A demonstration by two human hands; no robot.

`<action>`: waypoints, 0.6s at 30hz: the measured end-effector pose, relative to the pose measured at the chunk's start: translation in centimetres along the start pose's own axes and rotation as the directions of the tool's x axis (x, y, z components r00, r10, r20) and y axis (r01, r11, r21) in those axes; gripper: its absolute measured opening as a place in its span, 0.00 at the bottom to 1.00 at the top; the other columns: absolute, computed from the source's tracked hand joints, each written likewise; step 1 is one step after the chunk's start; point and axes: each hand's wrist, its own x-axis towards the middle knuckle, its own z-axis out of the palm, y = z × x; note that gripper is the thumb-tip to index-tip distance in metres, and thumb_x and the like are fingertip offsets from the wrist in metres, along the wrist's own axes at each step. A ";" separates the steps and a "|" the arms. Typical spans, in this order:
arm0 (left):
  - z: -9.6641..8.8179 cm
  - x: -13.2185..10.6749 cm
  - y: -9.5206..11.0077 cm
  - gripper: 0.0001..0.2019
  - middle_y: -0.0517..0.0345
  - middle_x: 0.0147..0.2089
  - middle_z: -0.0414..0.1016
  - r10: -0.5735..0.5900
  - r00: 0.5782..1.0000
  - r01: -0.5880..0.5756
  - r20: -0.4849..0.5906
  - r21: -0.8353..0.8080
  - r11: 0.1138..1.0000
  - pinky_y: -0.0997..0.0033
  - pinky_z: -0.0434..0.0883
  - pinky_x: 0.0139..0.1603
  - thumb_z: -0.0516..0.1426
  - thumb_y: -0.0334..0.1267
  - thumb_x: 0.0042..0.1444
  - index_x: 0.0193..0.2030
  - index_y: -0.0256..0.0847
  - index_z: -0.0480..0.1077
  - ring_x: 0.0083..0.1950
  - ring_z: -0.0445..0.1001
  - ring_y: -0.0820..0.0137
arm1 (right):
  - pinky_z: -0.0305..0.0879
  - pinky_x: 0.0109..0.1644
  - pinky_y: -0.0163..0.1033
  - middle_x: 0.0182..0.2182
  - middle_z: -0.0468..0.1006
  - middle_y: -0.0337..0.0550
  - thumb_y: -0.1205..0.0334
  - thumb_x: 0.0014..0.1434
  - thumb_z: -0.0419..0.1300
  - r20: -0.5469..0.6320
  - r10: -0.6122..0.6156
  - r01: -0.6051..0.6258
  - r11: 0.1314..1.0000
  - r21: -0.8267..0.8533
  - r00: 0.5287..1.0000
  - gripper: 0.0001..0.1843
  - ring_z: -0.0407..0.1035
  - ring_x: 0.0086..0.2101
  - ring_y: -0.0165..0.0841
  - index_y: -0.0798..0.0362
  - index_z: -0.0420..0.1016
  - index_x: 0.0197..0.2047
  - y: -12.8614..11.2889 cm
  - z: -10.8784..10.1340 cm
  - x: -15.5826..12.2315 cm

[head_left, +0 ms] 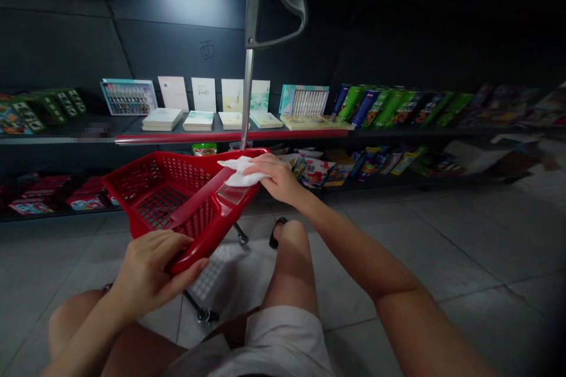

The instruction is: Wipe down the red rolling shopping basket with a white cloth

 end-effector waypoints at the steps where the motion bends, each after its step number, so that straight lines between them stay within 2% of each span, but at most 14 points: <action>1: -0.5 -0.4 -0.5 0.07 0.58 0.26 0.74 0.007 1.000 -0.006 0.010 -0.014 1.000 0.75 0.68 0.28 0.59 0.40 0.55 0.34 0.38 0.70 0.26 0.72 0.73 | 0.61 0.60 0.45 0.47 0.77 0.45 0.77 0.52 0.48 0.008 -0.025 0.025 1.000 -0.002 1.000 0.23 0.67 0.51 0.35 0.51 0.79 0.44 -0.1 -0.1 -0.3; 2: -0.9 -0.8 -1.0 0.07 0.58 0.27 0.74 0.012 1.000 -0.011 0.025 -0.025 1.000 0.75 0.68 0.28 0.59 0.40 0.55 0.35 0.39 0.70 0.27 0.73 0.73 | 0.61 0.59 0.46 0.47 0.77 0.45 0.76 0.53 0.48 0.004 -0.020 0.020 1.000 -0.014 1.000 0.23 0.67 0.51 0.35 0.51 0.79 0.43 0.3 -0.3 -0.5; 4: -1.7 -1.5 -1.8 0.07 0.58 0.28 0.75 0.021 0.998 -0.018 0.063 -0.044 0.999 0.75 0.68 0.29 0.60 0.39 0.54 0.37 0.39 0.69 0.28 0.73 0.72 | 0.62 0.59 0.45 0.46 0.77 0.47 0.76 0.53 0.48 -0.052 0.076 -0.078 0.996 -0.050 0.996 0.21 0.67 0.50 0.36 0.54 0.79 0.42 2.0 -0.5 -0.4; 6: -2.4 -2.0 -2.3 0.08 0.57 0.29 0.75 0.016 0.994 -0.010 0.105 -0.066 0.998 0.75 0.69 0.29 0.60 0.39 0.54 0.38 0.39 0.69 0.29 0.74 0.72 | 0.62 0.58 0.45 0.47 0.76 0.49 0.76 0.52 0.47 -0.152 0.209 -0.222 0.972 -0.075 0.966 0.21 0.67 0.49 0.37 0.56 0.79 0.41 3.7 -0.2 -0.2; 8: -3.0 -2.3 -2.4 0.08 0.58 0.30 0.75 -0.009 0.988 0.023 0.152 -0.094 0.995 0.76 0.68 0.29 0.60 0.39 0.54 0.39 0.40 0.69 0.28 0.73 0.72 | 0.61 0.59 0.45 0.48 0.75 0.50 0.76 0.51 0.46 -0.261 0.291 -0.320 0.944 -0.079 0.921 0.23 0.66 0.50 0.38 0.57 0.78 0.43 3.6 0.6 -0.3; 10: -3.5 -2.4 -2.4 0.08 0.59 0.29 0.75 -0.051 0.976 0.077 0.213 -0.117 0.990 0.77 0.68 0.27 0.59 0.38 0.54 0.39 0.40 0.68 0.27 0.72 0.73 | 0.60 0.60 0.47 0.48 0.74 0.50 0.75 0.51 0.46 -0.368 0.295 -0.339 0.939 -0.058 0.882 0.24 0.64 0.52 0.39 0.56 0.77 0.45 1.2 2.3 -1.3; 14: -4.4 -2.6 -2.6 0.08 0.58 0.31 0.75 -0.080 0.945 0.132 0.318 -0.145 0.981 0.76 0.68 0.26 0.57 0.39 0.54 0.40 0.40 0.69 0.28 0.72 0.72 | 0.61 0.60 0.51 0.51 0.71 0.51 0.71 0.57 0.47 -0.533 0.235 -0.251 0.967 0.044 0.813 0.22 0.62 0.55 0.41 0.51 0.76 0.49 -8.1 8.0 -5.1; 15: -4.5 -2.6 -2.7 0.08 0.57 0.32 0.75 -0.071 0.941 0.127 0.331 -0.152 0.980 0.75 0.69 0.27 0.56 0.39 0.54 0.41 0.41 0.68 0.28 0.73 0.71 | 0.61 0.60 0.52 0.53 0.70 0.50 0.69 0.58 0.49 -0.528 0.233 -0.247 0.968 0.045 0.817 0.21 0.61 0.56 0.42 0.49 0.77 0.49 -10.2 9.6 -6.0; 17: -4.8 -2.5 -2.8 0.10 0.55 0.34 0.76 -0.053 0.949 0.106 0.311 -0.155 0.982 0.74 0.70 0.28 0.55 0.40 0.55 0.43 0.41 0.68 0.30 0.74 0.69 | 0.61 0.60 0.54 0.53 0.69 0.48 0.64 0.58 0.53 -0.405 0.194 -0.208 0.978 0.009 0.894 0.18 0.60 0.57 0.44 0.44 0.78 0.49 -12.9 12.6 -7.4; 18: -4.9 -2.4 -2.8 0.10 0.54 0.35 0.77 -0.048 0.955 0.096 0.292 -0.151 0.984 0.73 0.71 0.29 0.55 0.41 0.56 0.43 0.42 0.68 0.31 0.75 0.68 | 0.62 0.60 0.54 0.52 0.70 0.46 0.62 0.58 0.56 -0.325 0.156 -0.171 0.985 -0.016 0.933 0.16 0.60 0.56 0.44 0.42 0.78 0.48 -13.4 13.6 -7.8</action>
